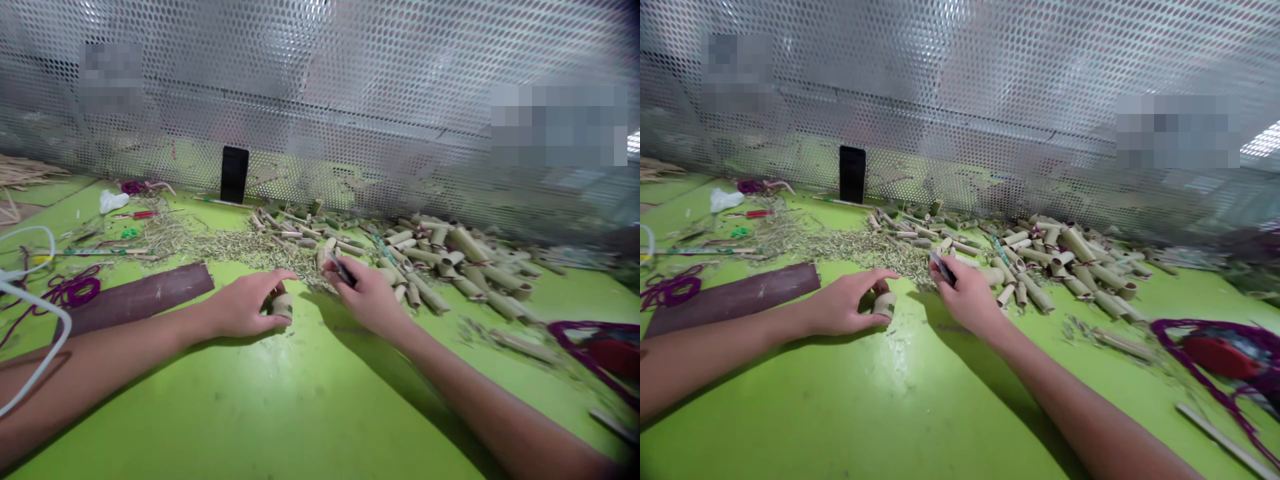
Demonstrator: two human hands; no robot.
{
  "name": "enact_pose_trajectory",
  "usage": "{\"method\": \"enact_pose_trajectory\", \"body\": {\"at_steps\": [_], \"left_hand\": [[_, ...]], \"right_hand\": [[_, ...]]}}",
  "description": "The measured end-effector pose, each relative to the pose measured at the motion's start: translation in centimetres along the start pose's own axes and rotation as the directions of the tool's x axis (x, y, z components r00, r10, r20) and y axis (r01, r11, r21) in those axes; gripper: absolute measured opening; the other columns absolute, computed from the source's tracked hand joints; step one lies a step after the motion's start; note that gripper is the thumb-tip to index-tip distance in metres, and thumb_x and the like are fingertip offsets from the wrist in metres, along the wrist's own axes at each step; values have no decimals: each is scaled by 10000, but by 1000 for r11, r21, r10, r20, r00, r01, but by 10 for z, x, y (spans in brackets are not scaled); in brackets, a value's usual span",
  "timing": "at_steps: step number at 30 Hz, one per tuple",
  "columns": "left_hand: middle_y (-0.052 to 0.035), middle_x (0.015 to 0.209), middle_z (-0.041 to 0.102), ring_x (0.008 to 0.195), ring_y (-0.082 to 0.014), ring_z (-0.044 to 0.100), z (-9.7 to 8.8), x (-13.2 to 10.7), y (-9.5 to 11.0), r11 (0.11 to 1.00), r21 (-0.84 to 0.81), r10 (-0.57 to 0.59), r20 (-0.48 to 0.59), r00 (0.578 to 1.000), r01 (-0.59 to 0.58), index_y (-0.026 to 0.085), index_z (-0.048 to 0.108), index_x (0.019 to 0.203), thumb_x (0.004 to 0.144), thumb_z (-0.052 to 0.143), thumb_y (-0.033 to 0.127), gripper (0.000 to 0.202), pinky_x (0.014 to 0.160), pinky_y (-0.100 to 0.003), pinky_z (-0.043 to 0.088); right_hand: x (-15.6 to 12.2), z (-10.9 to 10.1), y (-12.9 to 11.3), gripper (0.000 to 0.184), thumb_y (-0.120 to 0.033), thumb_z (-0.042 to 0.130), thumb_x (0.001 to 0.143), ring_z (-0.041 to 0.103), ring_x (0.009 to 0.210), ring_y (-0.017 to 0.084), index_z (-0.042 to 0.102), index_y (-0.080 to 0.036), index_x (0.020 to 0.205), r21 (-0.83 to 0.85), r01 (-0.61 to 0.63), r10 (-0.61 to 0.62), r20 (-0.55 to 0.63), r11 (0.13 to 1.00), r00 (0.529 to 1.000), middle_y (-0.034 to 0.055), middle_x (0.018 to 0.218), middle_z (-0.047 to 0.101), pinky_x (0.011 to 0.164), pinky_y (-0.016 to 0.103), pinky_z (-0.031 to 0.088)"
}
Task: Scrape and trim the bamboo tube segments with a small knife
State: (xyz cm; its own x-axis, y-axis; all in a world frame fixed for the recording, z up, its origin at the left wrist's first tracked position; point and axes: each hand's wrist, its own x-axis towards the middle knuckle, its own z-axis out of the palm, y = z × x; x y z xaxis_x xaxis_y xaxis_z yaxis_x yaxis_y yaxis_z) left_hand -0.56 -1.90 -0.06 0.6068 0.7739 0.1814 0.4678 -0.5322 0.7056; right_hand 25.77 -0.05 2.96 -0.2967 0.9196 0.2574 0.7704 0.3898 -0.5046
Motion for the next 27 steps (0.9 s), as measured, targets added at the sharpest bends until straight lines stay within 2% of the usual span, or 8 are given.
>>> {"method": "enact_pose_trajectory", "body": {"at_steps": [3, 5, 8, 11, 16, 22, 24, 27], "left_hand": [[-140, 1185, 722, 1025, -295, 694, 0, 0, 0, 1000, 7, 12, -2, 1000, -12, 209, 505, 1466, 876, 772, 414, 679, 876, -445, 548], [-135, 1168, 724, 1014, -292, 692, 0, 0, 0, 1000, 16, 20, -2, 1000, -20, 203, 499, 1471, 877, 771, 416, 687, 878, -444, 544], [-122, 1151, 728, 990, -283, 691, 1, 0, 0, 999, 29, 19, 3, 1000, -19, 207, 499, 1466, 879, 770, 421, 681, 869, -434, 545], [-109, 1134, 731, 972, -277, 692, 1, 1, -1, 999, 41, 36, 2, 999, -36, 210, 510, 1451, 878, 769, 407, 659, 869, -428, 546], [-114, 1177, 734, 1022, -298, 695, 3, 1, -3, 995, 63, 81, 5, 997, -81, 218, 511, 1437, 888, 754, 445, 642, 908, -443, 548], [-131, 1316, 703, 1151, -322, 677, 2, 1, -1, 992, 80, 93, 16, 996, -94, 223, 487, 1457, 895, 743, 434, 652, 980, -462, 534], [-129, 1282, 713, 1130, -316, 678, 2, 1, -1, 992, 85, 92, 14, 996, -93, 212, 522, 1412, 896, 743, 431, 603, 963, -454, 536], [-107, 1147, 733, 1017, -288, 682, 2, 1, -1, 991, 98, 93, 15, 996, -94, 199, 611, 1234, 909, 724, 447, 424, 882, -419, 539]], "right_hand": [[1, 2, 3, 221, -370, 485, 995, 578, 628, 203, 593, -215, 881, -90, -8, 11, 33, 996, 999, 46, 742, 674, 588, 308, 399], [-3, 4, -2, 257, -386, 470, 1006, 561, 587, 193, 585, -214, 854, -137, 12, 4, 115, 990, 993, 40, 699, 658, 559, 302, 381], [-12, 9, -18, 233, -378, 481, 1001, 557, 541, 182, 608, -201, 919, -173, 67, -16, 280, 983, 960, 40, 691, 666, 514, 287, 361], [-21, 12, -33, 208, -326, 462, 1002, 570, 539, 181, 606, -186, 947, -202, 126, -44, 368, 971, 929, 50, 698, 672, 506, 285, 362], [-27, 13, -41, 287, -304, 356, 1074, 557, 553, 176, 586, -184, 951, -201, 226, -143, 358, 953, 923, 44, 683, 650, 569, 320, 378], [-28, 20, -41, 272, -250, 371, 1083, 576, 593, 173, 620, -169, 1011, -321, 263, -131, 380, 910, 916, 72, 797, 689, 544, 306, 322], [-29, 21, -43, 238, -228, 405, 1073, 590, 605, 173, 630, -172, 1016, -360, 267, -121, 380, 894, 917, 75, 826, 707, 537, 303, 310], [-29, 20, -49, 210, -213, 445, 1067, 600, 603, 173, 642, -178, 1006, -405, 249, -80, 390, 880, 917, 69, 825, 719, 528, 301, 296]]}}
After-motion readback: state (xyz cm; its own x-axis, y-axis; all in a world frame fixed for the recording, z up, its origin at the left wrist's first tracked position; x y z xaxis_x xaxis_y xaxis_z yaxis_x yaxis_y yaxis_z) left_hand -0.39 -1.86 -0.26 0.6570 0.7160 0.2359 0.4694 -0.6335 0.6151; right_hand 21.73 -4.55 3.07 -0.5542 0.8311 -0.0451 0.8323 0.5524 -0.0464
